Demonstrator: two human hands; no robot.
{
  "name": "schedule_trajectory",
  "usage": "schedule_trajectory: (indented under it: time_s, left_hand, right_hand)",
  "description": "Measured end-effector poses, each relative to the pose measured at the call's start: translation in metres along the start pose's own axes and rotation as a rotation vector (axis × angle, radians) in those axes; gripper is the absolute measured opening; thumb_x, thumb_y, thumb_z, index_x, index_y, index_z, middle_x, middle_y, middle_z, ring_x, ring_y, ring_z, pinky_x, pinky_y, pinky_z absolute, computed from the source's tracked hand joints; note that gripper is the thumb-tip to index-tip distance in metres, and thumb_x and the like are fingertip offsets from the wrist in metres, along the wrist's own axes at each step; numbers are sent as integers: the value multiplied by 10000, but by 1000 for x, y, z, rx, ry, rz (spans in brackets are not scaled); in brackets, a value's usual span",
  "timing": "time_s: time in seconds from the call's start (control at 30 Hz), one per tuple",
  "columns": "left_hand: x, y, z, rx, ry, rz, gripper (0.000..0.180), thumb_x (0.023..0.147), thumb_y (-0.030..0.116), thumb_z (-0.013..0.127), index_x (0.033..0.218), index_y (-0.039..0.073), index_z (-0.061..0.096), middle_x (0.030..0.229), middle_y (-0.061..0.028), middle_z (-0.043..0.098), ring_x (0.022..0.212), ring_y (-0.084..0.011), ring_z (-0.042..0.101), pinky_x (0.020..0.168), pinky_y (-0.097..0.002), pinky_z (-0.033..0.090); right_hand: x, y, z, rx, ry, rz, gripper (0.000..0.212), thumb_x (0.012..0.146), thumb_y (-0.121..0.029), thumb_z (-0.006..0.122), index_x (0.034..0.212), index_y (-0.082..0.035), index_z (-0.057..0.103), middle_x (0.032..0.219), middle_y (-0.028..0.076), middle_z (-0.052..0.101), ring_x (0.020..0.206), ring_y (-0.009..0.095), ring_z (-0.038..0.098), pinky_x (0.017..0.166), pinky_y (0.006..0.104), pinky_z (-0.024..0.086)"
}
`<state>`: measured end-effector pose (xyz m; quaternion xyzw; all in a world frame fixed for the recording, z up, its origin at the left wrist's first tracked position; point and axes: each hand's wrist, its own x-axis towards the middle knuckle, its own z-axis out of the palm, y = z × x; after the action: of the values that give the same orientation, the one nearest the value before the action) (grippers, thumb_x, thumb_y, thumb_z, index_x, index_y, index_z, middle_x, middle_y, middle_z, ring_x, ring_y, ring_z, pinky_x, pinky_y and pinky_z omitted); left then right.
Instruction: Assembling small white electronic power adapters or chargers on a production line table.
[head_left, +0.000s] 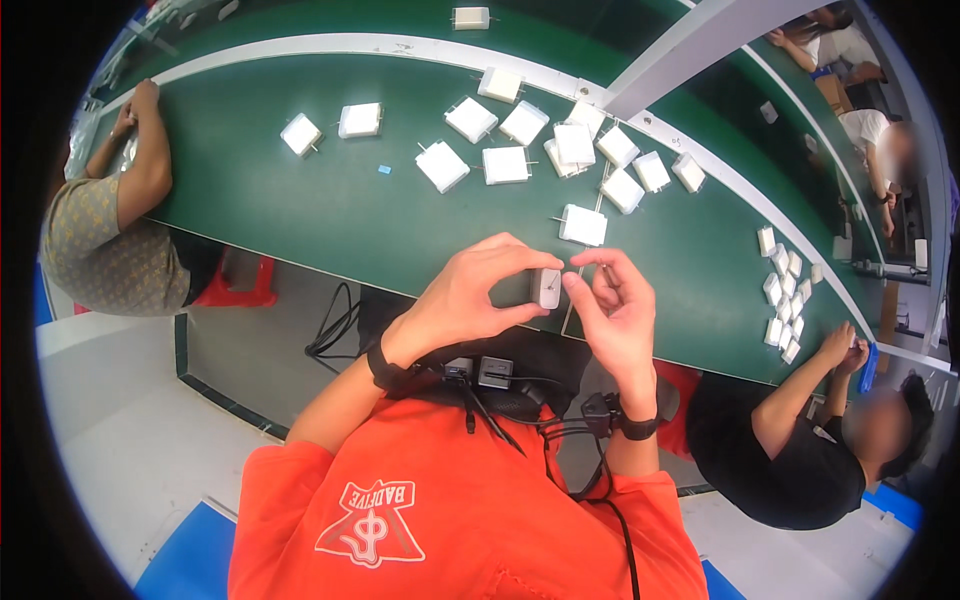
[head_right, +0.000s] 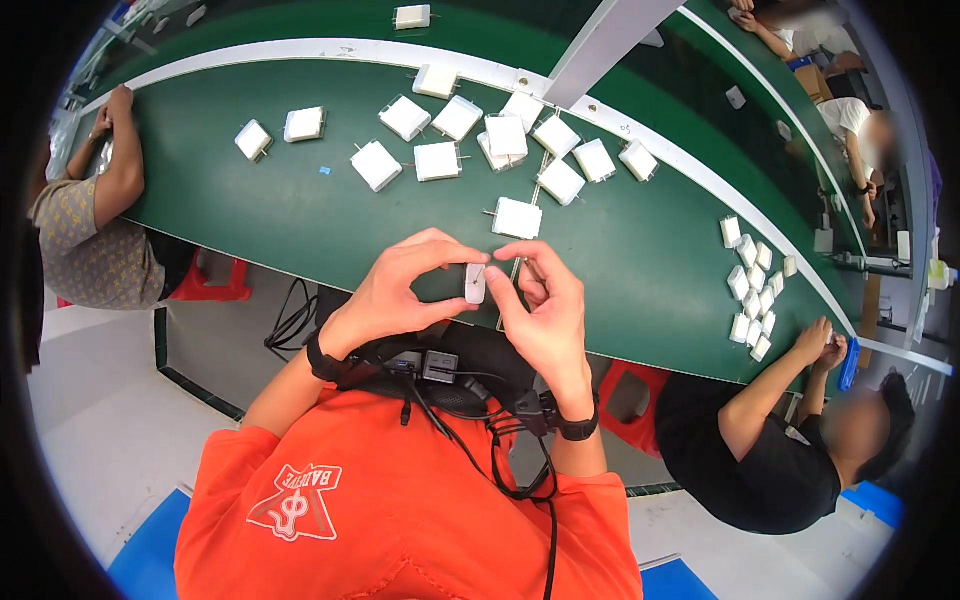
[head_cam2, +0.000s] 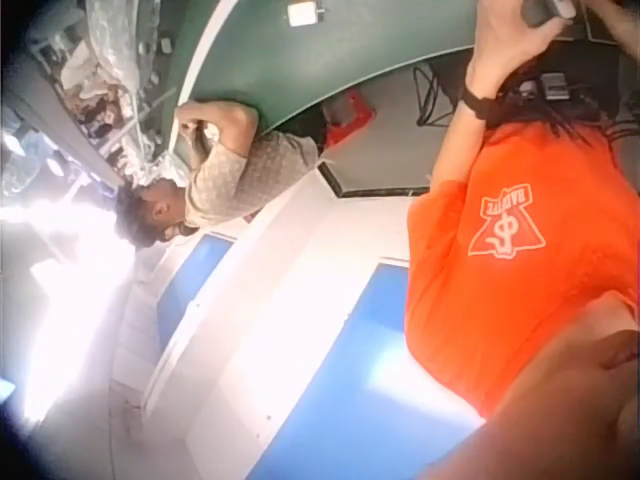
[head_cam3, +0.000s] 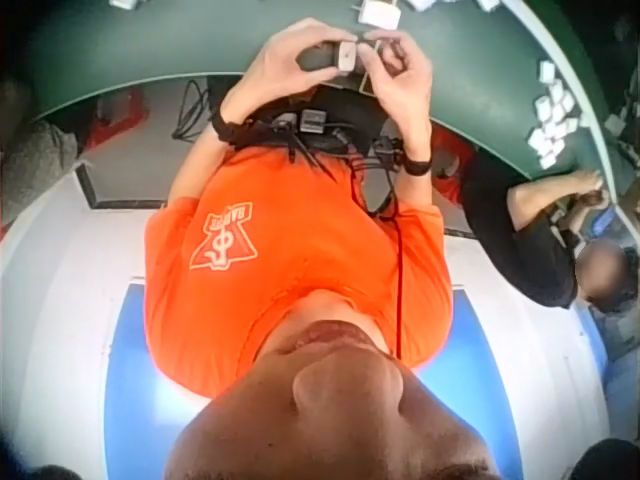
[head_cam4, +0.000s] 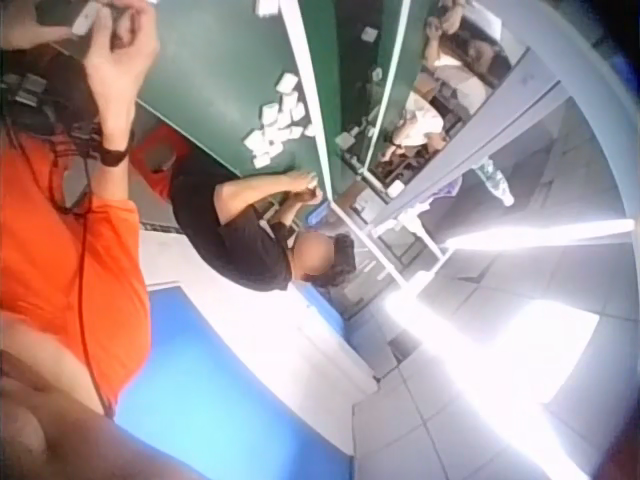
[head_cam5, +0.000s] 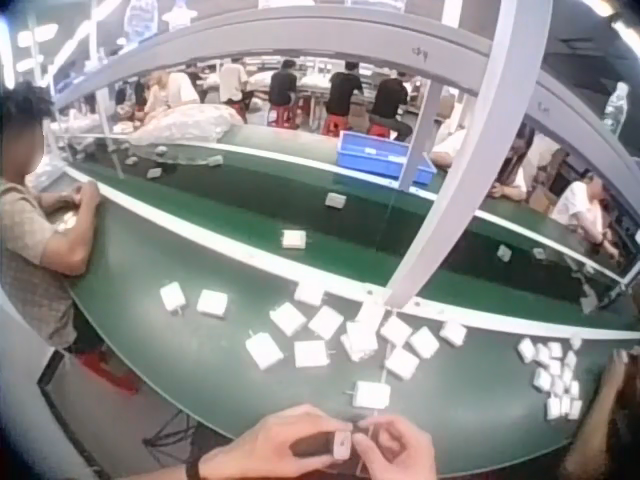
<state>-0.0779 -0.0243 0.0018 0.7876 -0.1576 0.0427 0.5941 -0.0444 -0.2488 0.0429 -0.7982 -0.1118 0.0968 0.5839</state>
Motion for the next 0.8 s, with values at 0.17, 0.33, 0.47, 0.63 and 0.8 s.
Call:
schedule_trajectory:
  time_s: [0.17, 0.33, 0.47, 0.63, 0.8]
  left_hand:
    - [3, 8, -3, 10, -24, -4, 567, 802, 28, 919, 1351, 87, 792, 1235, -68, 798, 1125, -247, 724, 986, -379, 586]
    - [3, 6, -1, 24, -8, 44, 544, 802, 23, 915, 1329, 83, 795, 1182, -68, 782, 1120, -249, 721, 990, -381, 584]
    - [2, 8, -3, -23, -20, -48, 541, 800, 26, 919, 1324, 76, 793, 1151, -64, 774, 1113, -260, 719, 986, -380, 583]
    - [2, 6, -3, 2, -26, -30, 543, 799, 39, 931, 1322, 74, 790, 1180, -65, 782, 1122, -262, 721, 981, -379, 583]
    - [3, 6, -3, -2, -26, -9, 543, 800, 44, 936, 1321, 60, 784, 1238, -74, 795, 1136, -266, 727, 987, -389, 586]
  right_hand:
    - [-1, -5, -3, 52, 44, 24, 88, 1126, -71, 661, 1179, -28, 716, 778, -95, 411, 691, 24, 313, 604, 265, 259]
    - [-1, 4, -7, 75, 7, 39, 176, 1174, -133, 608, 1183, -14, 738, 825, -60, 479, 738, 66, 399, 657, 271, 363]
    - [5, -2, -3, -88, 95, -381, 200, 1144, -135, 671, 1150, 19, 798, 866, 20, 570, 826, 162, 562, 795, 308, 499]
    - [-1, -4, -3, 3, 89, -319, 168, 1112, -95, 711, 1106, 38, 814, 961, 95, 730, 889, 186, 684, 817, 318, 549]
    - [-2, -1, 0, -16, 78, -293, 114, 1077, -47, 739, 1100, 37, 812, 970, 119, 788, 804, 176, 737, 731, 301, 574]
